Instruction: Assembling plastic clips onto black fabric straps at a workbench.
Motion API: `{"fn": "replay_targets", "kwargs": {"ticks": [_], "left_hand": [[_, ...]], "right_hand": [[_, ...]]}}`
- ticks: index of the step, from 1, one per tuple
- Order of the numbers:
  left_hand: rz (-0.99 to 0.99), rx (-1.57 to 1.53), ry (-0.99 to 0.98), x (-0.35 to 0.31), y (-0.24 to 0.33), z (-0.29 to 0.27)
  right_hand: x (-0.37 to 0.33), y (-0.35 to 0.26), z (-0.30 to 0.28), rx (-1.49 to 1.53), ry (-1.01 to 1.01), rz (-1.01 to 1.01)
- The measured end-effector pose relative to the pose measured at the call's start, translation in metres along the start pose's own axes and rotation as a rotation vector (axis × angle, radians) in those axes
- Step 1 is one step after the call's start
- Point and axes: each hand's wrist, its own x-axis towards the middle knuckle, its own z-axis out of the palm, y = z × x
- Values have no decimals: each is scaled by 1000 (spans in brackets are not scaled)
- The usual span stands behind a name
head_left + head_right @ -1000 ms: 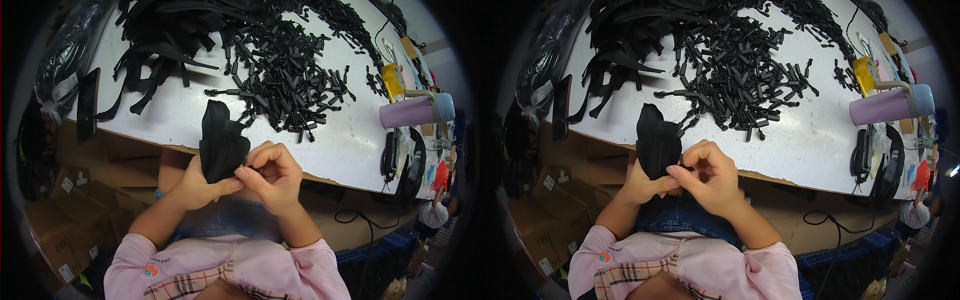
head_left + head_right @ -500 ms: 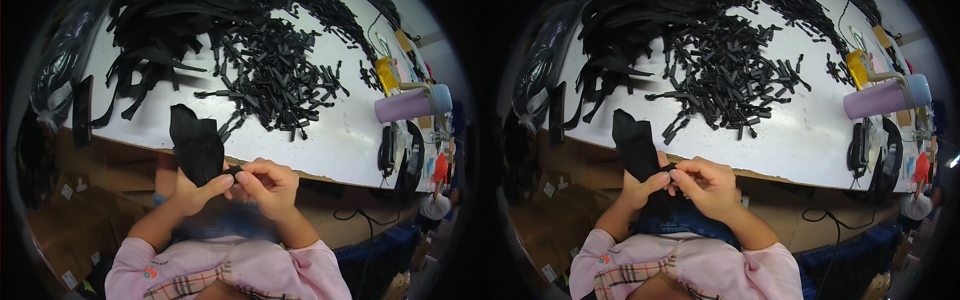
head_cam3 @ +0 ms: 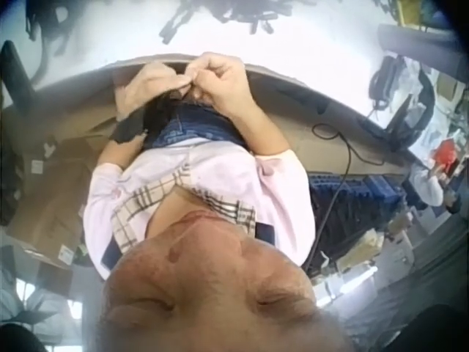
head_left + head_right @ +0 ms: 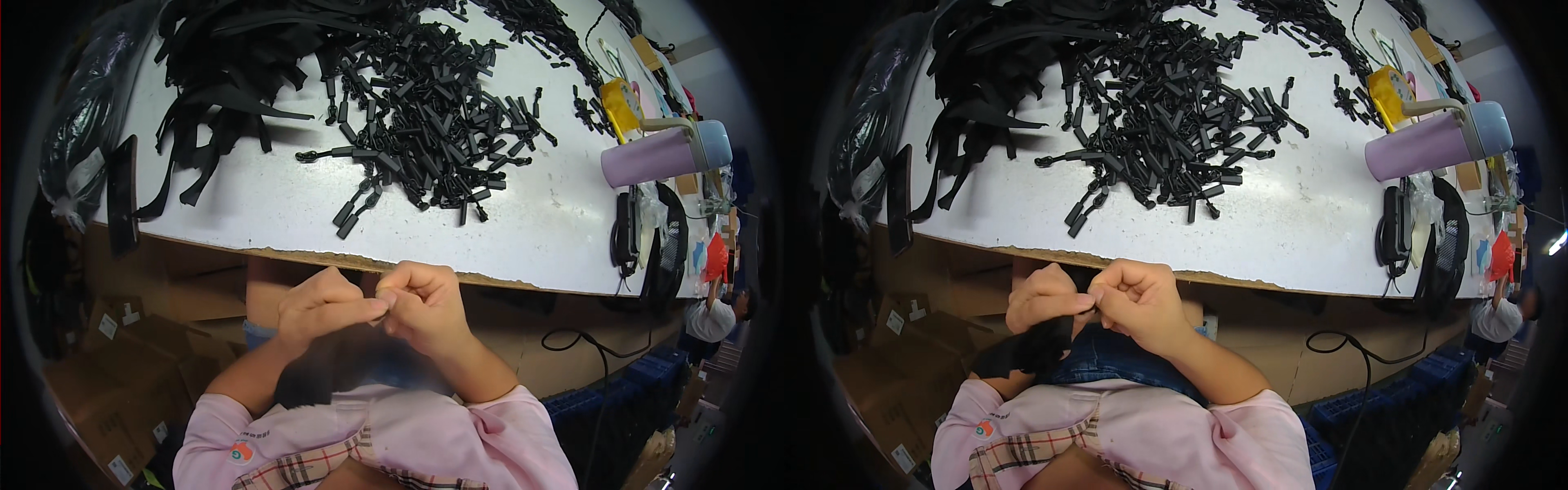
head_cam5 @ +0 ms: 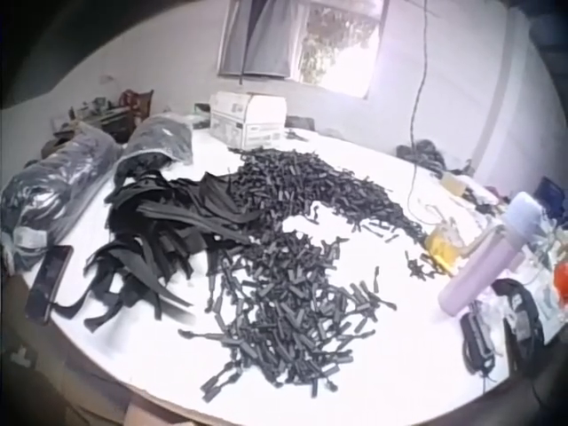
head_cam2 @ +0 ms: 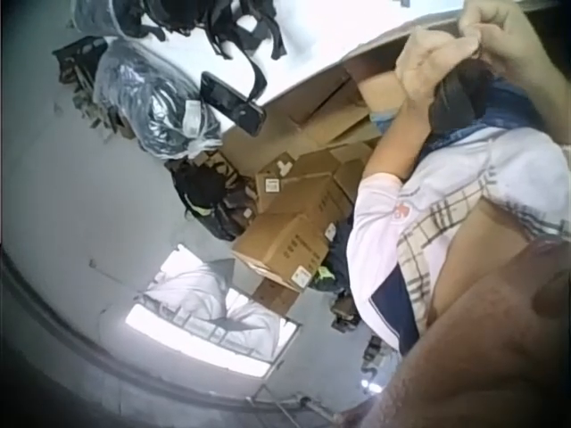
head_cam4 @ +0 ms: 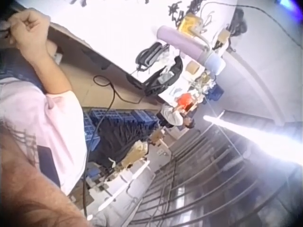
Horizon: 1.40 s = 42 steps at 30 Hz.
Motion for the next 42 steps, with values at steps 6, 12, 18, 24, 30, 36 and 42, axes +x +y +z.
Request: {"fn": "replay_targets", "kwargs": {"ticks": [6,12,18,24,30,36,42], "left_hand": [[-805,-527,300,6,14,4],[-768,-487,316,13,13,8],[-661,-346,300,12,14,12],[-611,-353,231,13,18,8],[-647,-383,232,13,21,7],[-654,-424,312,17,25,8],[-575,-338,313,9,17,8]], "right_hand": [[32,-34,-14,-1461,615,-852],[40,-35,-35,-1499,675,-1034],[8,-20,2,-590,185,-559],[11,-19,5,-968,144,-859],[13,-16,2,-1089,99,-982],[5,-4,8,-867,201,-794],[8,8,11,-598,171,-703]]}}
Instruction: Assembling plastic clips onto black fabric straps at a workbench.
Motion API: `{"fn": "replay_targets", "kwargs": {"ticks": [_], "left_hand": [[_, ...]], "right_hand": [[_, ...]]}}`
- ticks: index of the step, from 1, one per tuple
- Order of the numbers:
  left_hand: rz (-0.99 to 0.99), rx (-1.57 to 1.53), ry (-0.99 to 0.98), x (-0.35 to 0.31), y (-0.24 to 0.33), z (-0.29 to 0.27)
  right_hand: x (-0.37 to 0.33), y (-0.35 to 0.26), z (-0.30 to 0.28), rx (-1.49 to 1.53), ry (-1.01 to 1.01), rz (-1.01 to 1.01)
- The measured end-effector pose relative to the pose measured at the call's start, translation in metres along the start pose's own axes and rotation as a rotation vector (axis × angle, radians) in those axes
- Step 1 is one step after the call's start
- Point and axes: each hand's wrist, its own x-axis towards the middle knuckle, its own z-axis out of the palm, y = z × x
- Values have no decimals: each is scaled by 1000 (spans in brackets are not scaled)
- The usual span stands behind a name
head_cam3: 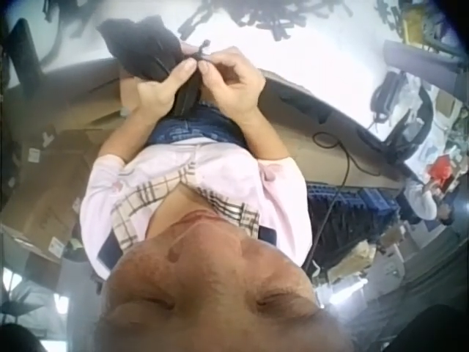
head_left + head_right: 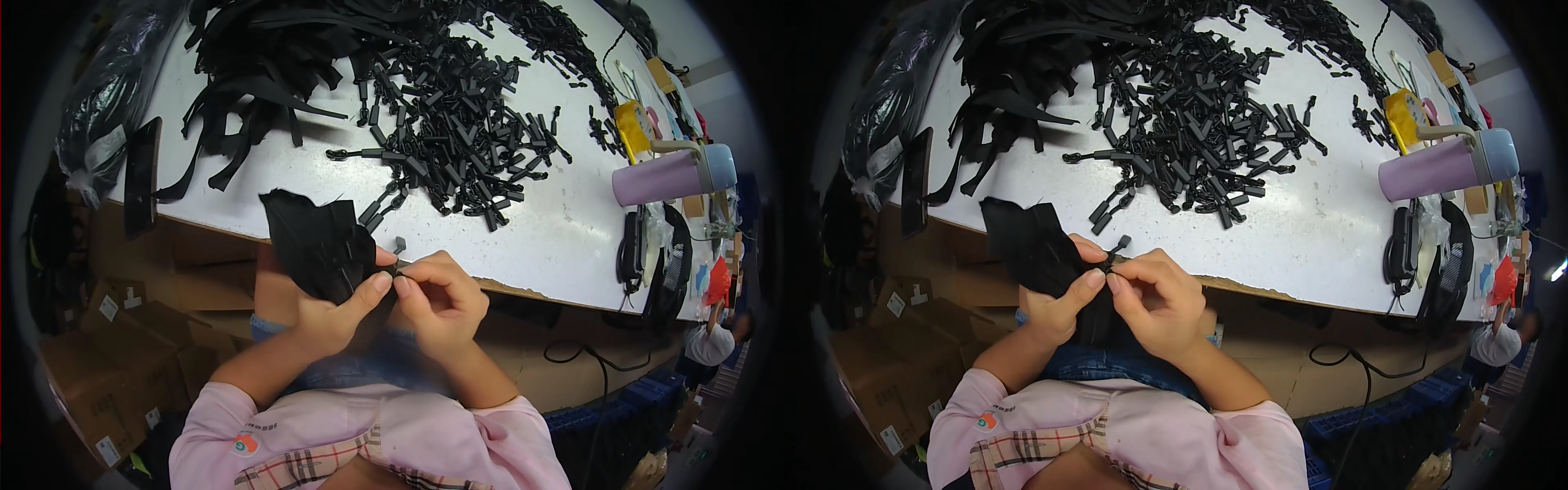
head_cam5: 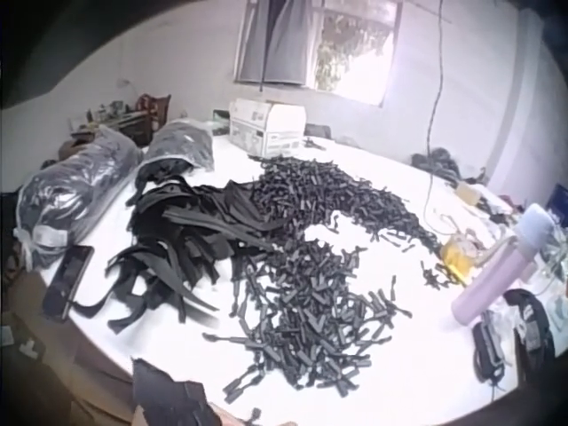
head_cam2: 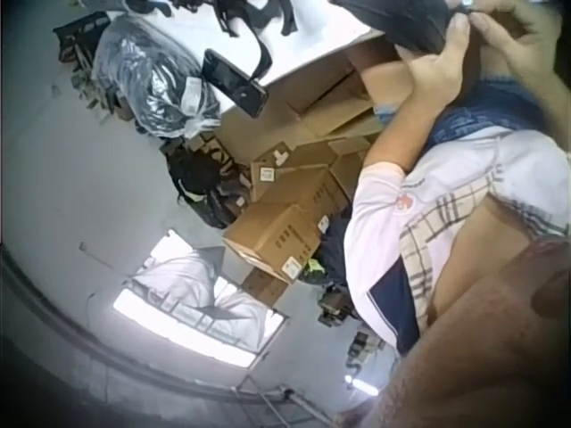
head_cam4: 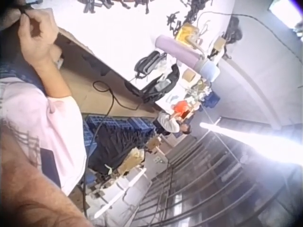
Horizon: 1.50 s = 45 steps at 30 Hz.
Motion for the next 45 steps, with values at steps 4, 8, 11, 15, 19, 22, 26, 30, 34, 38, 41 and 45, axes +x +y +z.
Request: {"fn": "replay_targets", "kwargs": {"ticks": [4,8,11,15,19,22,26,30,34,38,41,45], "left_hand": [[-141,-133,-107,2,4,-6],[-183,-141,-41,1,9,-1],[-137,-145,-62,1,6,-2],[-129,-70,-36,1,6,0],[-140,-19,21,0,14,7],[-111,35,23,-3,11,5],[-104,33,-3,-3,10,-1],[-163,-54,-90,-1,9,-5],[-154,-31,-137,0,11,-9],[-203,-58,-125,-2,4,-12],[23,83,-133,0,1,-13],[-257,-118,-112,2,2,-14]], "right_hand": [[2,4,-8,595,-127,386],[5,1,-17,653,-223,551],[7,-2,-16,694,-240,636],[-1,0,-1,408,-73,369],[-4,7,2,-63,-16,-62],[-5,5,2,60,-60,105],[-3,8,-3,162,-146,166],[-4,10,-6,221,-201,201],[-3,8,-7,253,-226,214],[-4,8,-4,267,-212,249],[-4,5,-3,322,-168,266],[3,3,0,-38,-117,-95]]}}
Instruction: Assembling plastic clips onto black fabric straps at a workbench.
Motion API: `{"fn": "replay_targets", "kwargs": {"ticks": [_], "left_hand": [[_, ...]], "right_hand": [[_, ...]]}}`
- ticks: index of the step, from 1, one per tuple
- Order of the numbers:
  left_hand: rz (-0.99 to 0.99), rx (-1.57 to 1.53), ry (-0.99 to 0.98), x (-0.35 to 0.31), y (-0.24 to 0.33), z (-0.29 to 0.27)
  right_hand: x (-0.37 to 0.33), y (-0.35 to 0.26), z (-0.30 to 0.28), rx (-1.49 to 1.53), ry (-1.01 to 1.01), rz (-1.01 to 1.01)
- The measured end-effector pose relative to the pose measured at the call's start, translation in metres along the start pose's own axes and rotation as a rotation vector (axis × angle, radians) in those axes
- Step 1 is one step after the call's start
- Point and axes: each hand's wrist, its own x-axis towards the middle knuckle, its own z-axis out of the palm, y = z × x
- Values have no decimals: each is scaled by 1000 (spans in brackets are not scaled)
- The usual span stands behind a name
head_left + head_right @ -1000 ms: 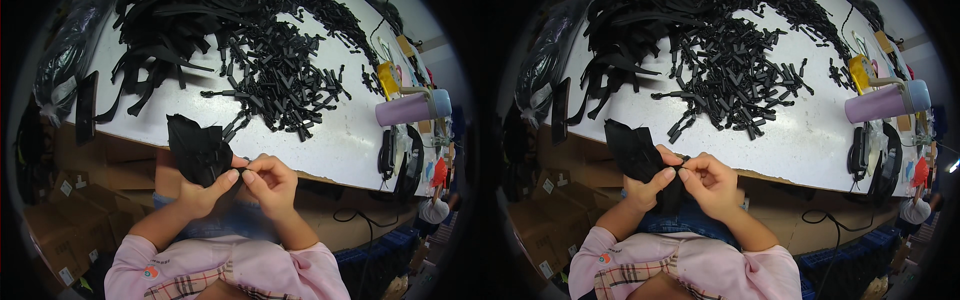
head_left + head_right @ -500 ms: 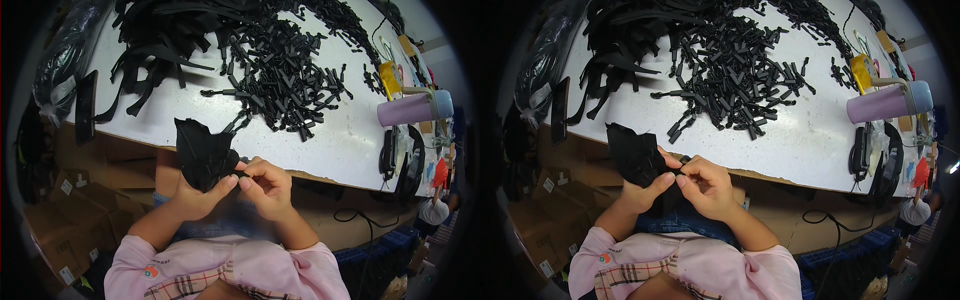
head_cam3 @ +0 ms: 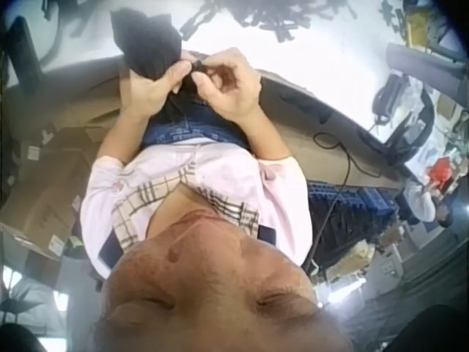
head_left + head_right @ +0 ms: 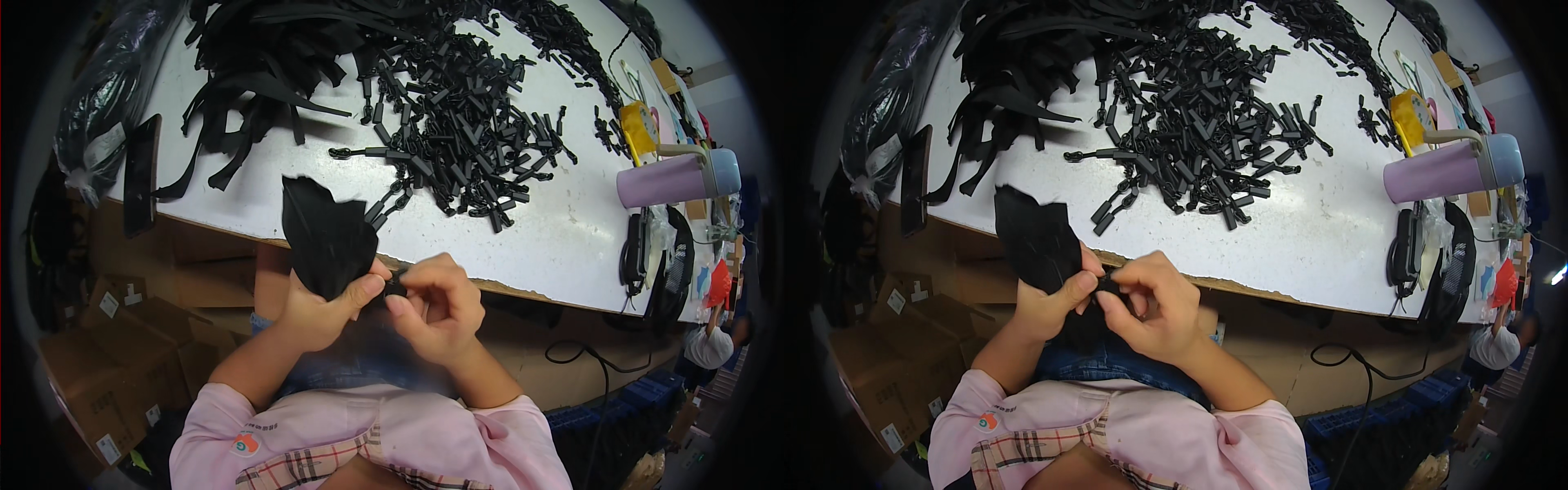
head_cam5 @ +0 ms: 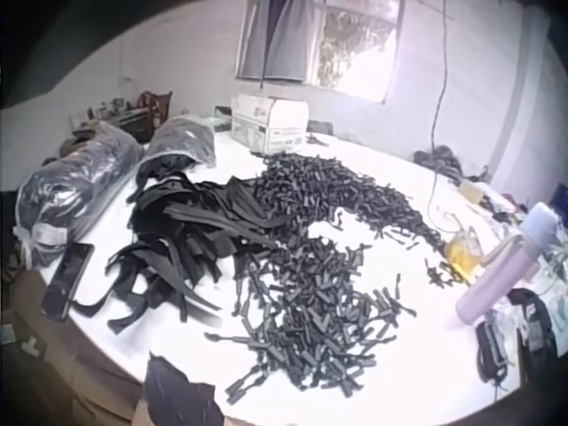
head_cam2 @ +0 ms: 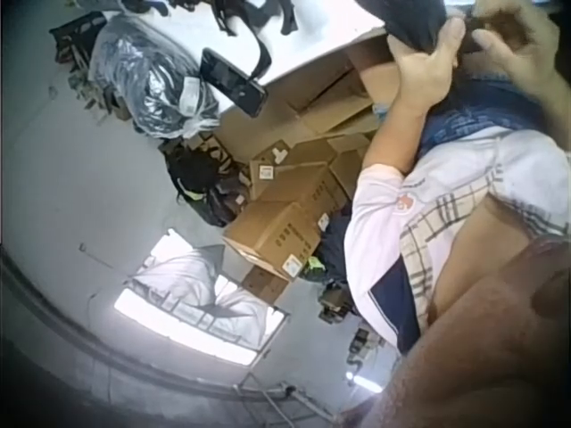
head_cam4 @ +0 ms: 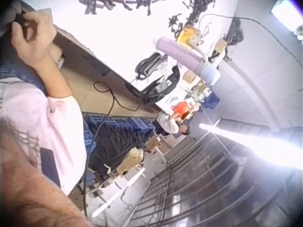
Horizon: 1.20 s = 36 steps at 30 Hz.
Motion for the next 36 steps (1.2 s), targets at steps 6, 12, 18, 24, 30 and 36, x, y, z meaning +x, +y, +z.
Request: {"fn": "replay_targets", "kwargs": {"ticks": [6,12,18,24,30,36], "left_hand": [[182,169,123,-2,-2,7],[-24,91,91,3,4,-6],[-130,-22,-35,0,-1,-10],[-134,-49,-139,0,-2,-2],[-49,-69,-95,1,-3,-2],[60,-116,5,-3,-6,7]], "right_hand": [[9,-4,-9,283,-189,468],[13,-11,2,-257,-73,-40],[23,-7,-1,-550,-47,-355],[14,-5,2,-327,-1,-228],[6,-5,-7,78,-85,47],[4,-16,-9,444,-35,545]]}}
